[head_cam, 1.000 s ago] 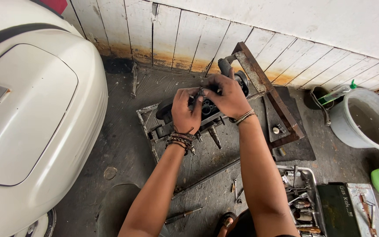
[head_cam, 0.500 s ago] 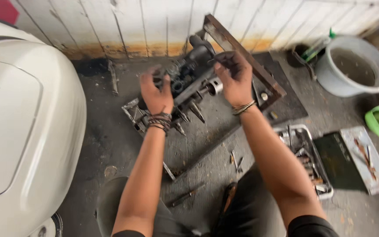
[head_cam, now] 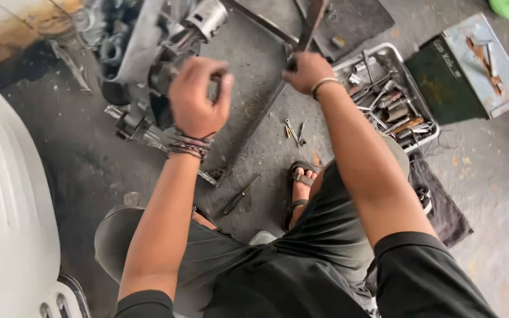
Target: The person assembles a small engine by hand, placing a piston into the cylinder and securing it with a wrist pin and clips. They use a wrench to tighten bolts on the engine casing and handle various small metal parts and tools on the floor.
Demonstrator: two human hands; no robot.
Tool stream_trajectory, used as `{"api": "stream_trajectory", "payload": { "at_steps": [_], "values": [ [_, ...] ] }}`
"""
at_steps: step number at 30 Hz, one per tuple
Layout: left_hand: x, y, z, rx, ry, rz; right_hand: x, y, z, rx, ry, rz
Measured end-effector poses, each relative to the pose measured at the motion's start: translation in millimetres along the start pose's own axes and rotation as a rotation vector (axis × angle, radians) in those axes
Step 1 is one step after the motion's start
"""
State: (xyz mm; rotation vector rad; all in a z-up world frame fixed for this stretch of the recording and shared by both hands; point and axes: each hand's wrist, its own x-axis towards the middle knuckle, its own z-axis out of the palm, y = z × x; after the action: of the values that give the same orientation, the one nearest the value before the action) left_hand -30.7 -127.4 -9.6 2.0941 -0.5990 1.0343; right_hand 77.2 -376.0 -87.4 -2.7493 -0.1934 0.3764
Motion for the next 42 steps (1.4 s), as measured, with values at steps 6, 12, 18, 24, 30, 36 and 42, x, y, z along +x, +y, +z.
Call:
{"api": "stream_trajectory", "payload": {
  "at_steps": [6, 12, 18, 24, 30, 36, 42],
  "values": [
    [-62.1, -4.6, 88.1, -0.428, -0.537, -0.730, -8.5, 56.8, 27.7, -0.281, -0.259, 0.143],
    [-108.2, -18.5, 128.3, -0.391, -0.799, -1.055, -4.0, 69.4, 51.3, -0.257, -0.238, 0.167],
    [-132.2, -31.7, 131.3, -0.182, -0.920, -1.152, -9.1, 68.0, 91.0, -0.193, -0.291, 0.167],
    [-151.6, -47.4, 137.2, -0.073, -0.944, -1.164, -12.2, 70.5, 121.9, -0.120, -0.308, 0.178],
    [-156.9, -57.3, 138.6, -0.038, -0.969, -1.214, -10.7, 80.5, 157.4, -0.081, -0.344, 0.228],
    [-169.2, -66.2, 133.9, -0.001, -1.005, -1.223, -21.2, 85.6, 170.3, -0.072, -0.379, 0.297],
    [-174.7, -72.4, 128.4, 0.028, -1.016, -1.230, -20.0, 84.9, 190.3, -0.124, -0.337, 0.354]
  ]
}}
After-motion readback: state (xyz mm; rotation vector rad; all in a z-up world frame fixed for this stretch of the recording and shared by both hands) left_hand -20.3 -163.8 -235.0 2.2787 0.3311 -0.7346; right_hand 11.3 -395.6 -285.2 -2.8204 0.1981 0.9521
